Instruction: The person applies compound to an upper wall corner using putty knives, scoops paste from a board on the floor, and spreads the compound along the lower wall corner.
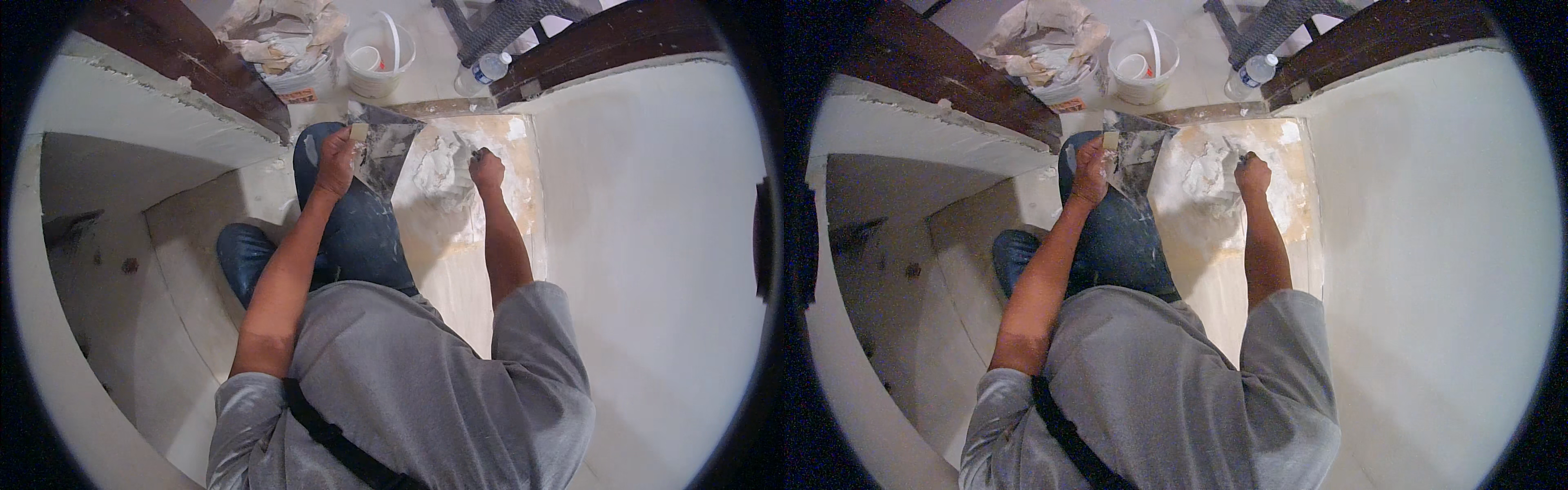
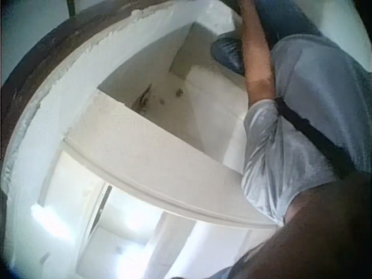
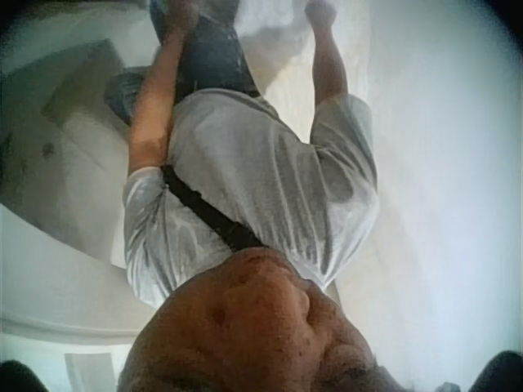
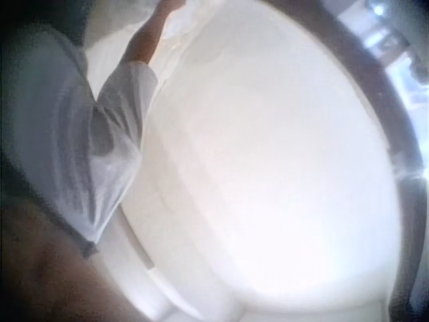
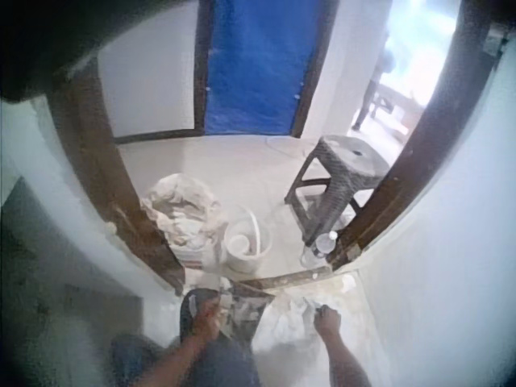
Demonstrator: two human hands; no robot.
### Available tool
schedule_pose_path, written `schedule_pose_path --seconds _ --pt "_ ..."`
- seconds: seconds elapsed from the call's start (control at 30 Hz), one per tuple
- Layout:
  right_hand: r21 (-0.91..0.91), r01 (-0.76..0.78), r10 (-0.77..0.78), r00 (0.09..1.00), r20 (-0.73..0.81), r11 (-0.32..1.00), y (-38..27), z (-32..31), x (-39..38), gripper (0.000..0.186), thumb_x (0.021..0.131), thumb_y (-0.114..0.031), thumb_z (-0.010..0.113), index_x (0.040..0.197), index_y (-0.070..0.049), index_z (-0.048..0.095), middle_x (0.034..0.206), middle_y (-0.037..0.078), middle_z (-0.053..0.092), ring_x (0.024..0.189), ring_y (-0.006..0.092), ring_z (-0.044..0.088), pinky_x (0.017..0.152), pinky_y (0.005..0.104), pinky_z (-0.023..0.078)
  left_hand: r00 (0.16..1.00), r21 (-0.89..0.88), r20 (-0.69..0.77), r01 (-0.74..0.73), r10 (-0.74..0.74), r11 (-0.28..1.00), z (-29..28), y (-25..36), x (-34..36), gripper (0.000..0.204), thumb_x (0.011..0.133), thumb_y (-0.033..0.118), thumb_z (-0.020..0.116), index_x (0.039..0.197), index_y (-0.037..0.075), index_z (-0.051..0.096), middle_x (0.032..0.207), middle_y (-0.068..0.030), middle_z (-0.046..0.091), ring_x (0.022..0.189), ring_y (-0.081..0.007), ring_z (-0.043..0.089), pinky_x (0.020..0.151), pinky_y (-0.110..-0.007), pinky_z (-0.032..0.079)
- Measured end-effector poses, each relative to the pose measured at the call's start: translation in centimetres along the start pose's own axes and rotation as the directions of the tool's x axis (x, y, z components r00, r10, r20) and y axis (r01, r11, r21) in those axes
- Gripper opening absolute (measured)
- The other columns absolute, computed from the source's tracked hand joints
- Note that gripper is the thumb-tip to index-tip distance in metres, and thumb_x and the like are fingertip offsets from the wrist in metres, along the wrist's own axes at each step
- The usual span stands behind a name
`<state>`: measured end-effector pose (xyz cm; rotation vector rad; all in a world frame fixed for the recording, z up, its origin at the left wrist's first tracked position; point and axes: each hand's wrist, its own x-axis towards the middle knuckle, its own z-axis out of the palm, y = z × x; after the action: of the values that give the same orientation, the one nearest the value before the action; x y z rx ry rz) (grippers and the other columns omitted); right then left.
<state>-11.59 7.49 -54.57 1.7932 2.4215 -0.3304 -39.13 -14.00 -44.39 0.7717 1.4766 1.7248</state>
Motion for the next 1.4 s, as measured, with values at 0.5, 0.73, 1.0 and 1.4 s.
schedule_pose_path --seconds 0.5,0.73,1.0,1.4 --pt "-0.087 0.392 -0.382 0.917 0.115 0.916 -1.3 6.2 -9.5 0.011 0.077 -0.006 0.054 0.085 0.0 0.06 0.079 0.022 0.065 0.078 0.0356 0.066 0.07 0.047 0.054 0.997 0.133 -0.061 -0.047 0.055 0.99 0.1 0.4 -0.3 0.025 0.089 0.015 0.046 0.096 -0.002 0.062 0.079 0.0002 0.061 0.07 -0.008 0.051 0.064 -0.027 0.041" --pt "-0.103 0.339 -0.312 0.926 0.212 0.935 -2.9 6.5 -10.7 0.012 0.073 -0.003 0.059 0.085 -0.002 0.059 0.086 0.021 0.065 0.082 0.0361 0.066 0.071 0.0459 0.053 0.999 0.076 0.031 0.009 -0.011 0.997 -1.1 -0.1 -0.4 0.025 0.089 0.014 0.045 0.097 -0.003 0.062 0.083 -0.0015 0.062 0.074 -0.0085 0.053 0.069 -0.025 0.042" --pt "-0.013 0.367 -0.359 0.915 0.184 0.93 -4.1 5.7 -11.7 0.018 0.068 -0.001 0.063 0.085 -0.001 0.058 0.081 0.021 0.065 0.08 0.0378 0.065 0.071 0.0462 0.053 0.993 0.052 0.04 0.106 -0.108 0.993 -1.2 0.0 -0.7 0.026 0.084 0.016 0.047 0.093 -0.003 0.062 0.075 -0.0038 0.06 0.07 -0.0113 0.052 0.067 -0.027 0.042" --pt "-0.039 0.39 -0.372 0.901 0.222 0.92 -3.0 4.9 -14.6 0.016 0.074 -0.004 0.058 0.09 -0.001 0.057 0.08 0.022 0.064 0.078 0.0383 0.065 0.07 0.0475 0.052 0.996 0.221 -0.014 -0.081 0.086 0.972 -0.5 0.4 -0.4 0.024 0.083 0.016 0.047 0.09 -0.003 0.062 0.072 -0.0025 0.059 0.065 -0.011 0.051 0.063 -0.028 0.042"
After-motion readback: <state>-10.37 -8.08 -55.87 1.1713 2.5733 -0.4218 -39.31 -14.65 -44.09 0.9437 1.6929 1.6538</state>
